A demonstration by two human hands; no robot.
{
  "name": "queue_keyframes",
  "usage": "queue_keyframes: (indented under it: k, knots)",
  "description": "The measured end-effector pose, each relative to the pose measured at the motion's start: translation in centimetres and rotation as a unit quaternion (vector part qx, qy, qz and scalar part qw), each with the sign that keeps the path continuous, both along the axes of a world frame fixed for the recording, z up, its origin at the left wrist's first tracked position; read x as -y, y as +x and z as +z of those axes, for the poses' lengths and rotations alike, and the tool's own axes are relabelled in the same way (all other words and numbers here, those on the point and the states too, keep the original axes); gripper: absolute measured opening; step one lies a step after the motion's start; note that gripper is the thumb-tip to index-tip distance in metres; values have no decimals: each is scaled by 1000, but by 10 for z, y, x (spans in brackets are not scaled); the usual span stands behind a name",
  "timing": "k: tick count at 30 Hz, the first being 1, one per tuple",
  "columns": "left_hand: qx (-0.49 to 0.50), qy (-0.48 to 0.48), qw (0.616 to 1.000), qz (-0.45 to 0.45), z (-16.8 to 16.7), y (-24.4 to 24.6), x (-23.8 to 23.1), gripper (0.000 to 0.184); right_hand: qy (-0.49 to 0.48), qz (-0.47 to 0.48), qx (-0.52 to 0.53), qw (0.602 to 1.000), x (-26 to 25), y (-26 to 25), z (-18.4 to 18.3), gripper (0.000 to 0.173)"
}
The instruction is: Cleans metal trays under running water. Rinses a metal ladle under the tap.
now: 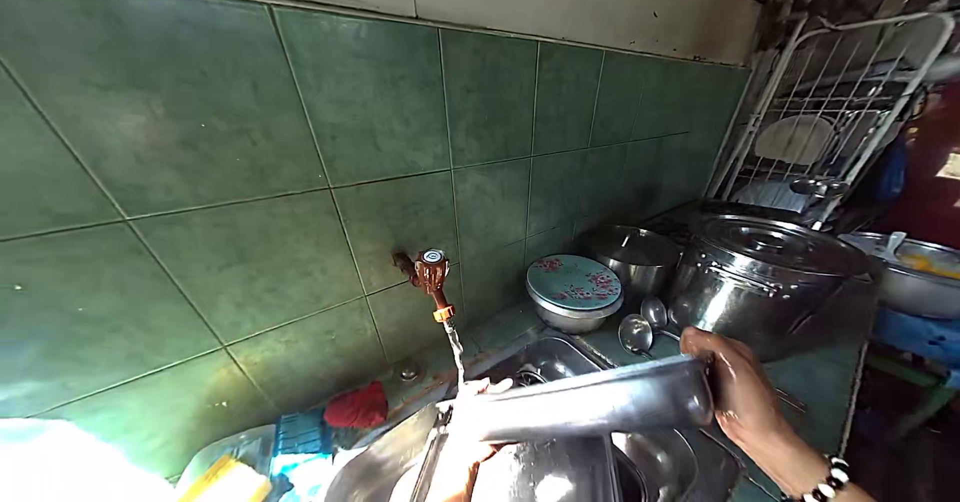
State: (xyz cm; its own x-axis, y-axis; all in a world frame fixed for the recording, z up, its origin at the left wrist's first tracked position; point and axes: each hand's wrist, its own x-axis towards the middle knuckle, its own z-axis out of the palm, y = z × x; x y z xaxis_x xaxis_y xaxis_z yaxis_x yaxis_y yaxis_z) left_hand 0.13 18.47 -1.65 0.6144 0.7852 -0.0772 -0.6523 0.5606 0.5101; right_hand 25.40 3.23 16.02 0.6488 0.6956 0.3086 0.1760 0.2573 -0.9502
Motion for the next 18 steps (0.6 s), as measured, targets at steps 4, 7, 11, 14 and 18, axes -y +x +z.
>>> queue_keyframes:
  k: [4,7,11,14,18]
  knots:
    - [-24,175,984,7,18,-58,20,28,90,123,204,967,-3,23,-39,37]
    - [-165,186,969,10,31,-101,32,27,86,147,184,968,-7,19,-71,30]
    - [-310,6,944,116,80,-124,61,20,-94,187,-106,972,5,-22,-80,53]
    - [-394,55,895,203,93,-144,75,31,-274,219,-205,914,6,-45,-84,49]
    - [-430,159,860,223,126,-157,96,97,-362,322,-248,839,-6,-65,-137,41]
